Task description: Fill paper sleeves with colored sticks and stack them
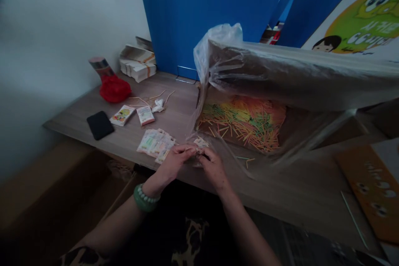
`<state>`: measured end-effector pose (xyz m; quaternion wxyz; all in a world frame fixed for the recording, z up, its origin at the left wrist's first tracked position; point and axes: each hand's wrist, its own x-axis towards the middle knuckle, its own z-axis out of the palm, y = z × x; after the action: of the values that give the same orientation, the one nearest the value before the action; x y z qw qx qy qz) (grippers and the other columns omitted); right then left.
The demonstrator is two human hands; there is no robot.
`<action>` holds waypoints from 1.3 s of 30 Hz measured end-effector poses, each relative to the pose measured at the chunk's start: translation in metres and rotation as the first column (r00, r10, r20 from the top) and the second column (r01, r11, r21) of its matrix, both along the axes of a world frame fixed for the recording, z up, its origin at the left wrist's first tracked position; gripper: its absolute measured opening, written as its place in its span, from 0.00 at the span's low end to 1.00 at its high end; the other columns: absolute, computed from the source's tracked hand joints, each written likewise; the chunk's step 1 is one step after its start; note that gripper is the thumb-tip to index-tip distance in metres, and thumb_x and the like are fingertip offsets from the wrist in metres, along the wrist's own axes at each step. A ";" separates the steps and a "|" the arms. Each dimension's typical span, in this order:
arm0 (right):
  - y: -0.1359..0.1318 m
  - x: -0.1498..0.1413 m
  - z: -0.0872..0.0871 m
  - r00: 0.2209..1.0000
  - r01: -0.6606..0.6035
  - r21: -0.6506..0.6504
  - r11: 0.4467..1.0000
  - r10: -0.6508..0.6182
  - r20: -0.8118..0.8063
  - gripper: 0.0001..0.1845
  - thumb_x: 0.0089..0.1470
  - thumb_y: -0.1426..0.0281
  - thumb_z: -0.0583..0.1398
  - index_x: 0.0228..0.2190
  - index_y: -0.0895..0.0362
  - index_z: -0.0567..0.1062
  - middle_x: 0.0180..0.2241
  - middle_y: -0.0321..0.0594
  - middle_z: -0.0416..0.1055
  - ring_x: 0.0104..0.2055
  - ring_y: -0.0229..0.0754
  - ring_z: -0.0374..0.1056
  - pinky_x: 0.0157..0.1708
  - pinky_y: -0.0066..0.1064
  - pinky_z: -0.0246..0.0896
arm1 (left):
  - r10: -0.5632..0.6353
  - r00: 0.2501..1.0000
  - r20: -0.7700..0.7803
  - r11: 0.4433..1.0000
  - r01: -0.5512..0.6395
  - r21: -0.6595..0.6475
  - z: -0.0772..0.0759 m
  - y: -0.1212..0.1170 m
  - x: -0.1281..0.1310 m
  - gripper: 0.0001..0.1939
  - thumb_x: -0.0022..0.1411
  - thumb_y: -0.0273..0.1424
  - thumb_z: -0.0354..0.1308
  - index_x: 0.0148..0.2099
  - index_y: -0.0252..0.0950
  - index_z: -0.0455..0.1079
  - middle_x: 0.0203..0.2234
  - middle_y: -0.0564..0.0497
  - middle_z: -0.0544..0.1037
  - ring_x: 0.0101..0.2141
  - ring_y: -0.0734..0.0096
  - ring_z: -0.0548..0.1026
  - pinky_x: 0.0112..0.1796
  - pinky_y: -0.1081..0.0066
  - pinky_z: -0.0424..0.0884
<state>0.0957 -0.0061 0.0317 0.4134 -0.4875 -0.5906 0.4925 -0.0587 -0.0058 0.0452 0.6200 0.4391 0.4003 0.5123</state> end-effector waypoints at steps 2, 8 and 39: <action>-0.004 -0.008 -0.004 1.000 -0.021 -0.003 1.000 0.021 0.004 0.07 0.49 0.64 0.60 0.26 0.54 0.72 0.27 0.34 0.69 0.34 0.41 0.65 0.37 0.33 0.60 | 0.072 0.997 0.017 0.996 -0.072 -0.045 0.001 -0.002 -0.006 0.09 0.47 0.37 0.70 0.26 0.37 0.78 0.34 0.50 0.79 0.41 0.65 0.73 0.47 0.65 0.67; -0.013 -0.016 -0.006 0.994 0.106 0.182 0.977 -0.105 -0.016 0.15 0.49 0.68 0.61 0.41 0.51 0.74 0.36 0.37 0.72 0.35 0.40 0.67 0.37 0.33 0.64 | 0.062 0.998 0.028 0.977 -0.055 -0.206 -0.006 -0.006 -0.016 0.14 0.50 0.41 0.68 0.30 0.34 0.78 0.27 0.50 0.78 0.29 0.72 0.71 0.35 0.70 0.67; -0.025 -0.015 -0.019 0.538 0.163 0.093 0.982 -0.168 0.826 0.16 0.61 0.69 0.55 0.48 0.58 0.73 0.50 0.53 0.72 0.53 0.53 0.66 0.53 0.42 0.58 | 0.300 -0.229 -0.926 0.940 -0.094 0.328 -0.035 0.010 -0.069 0.14 0.68 0.29 0.49 0.48 0.34 0.75 0.47 0.35 0.74 0.49 0.48 0.71 0.45 0.52 0.67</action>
<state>0.0807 -0.0316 0.0131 0.1319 -0.7143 -0.6680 0.1617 -0.1281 0.0041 0.0103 -0.0358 0.6420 0.7586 0.1053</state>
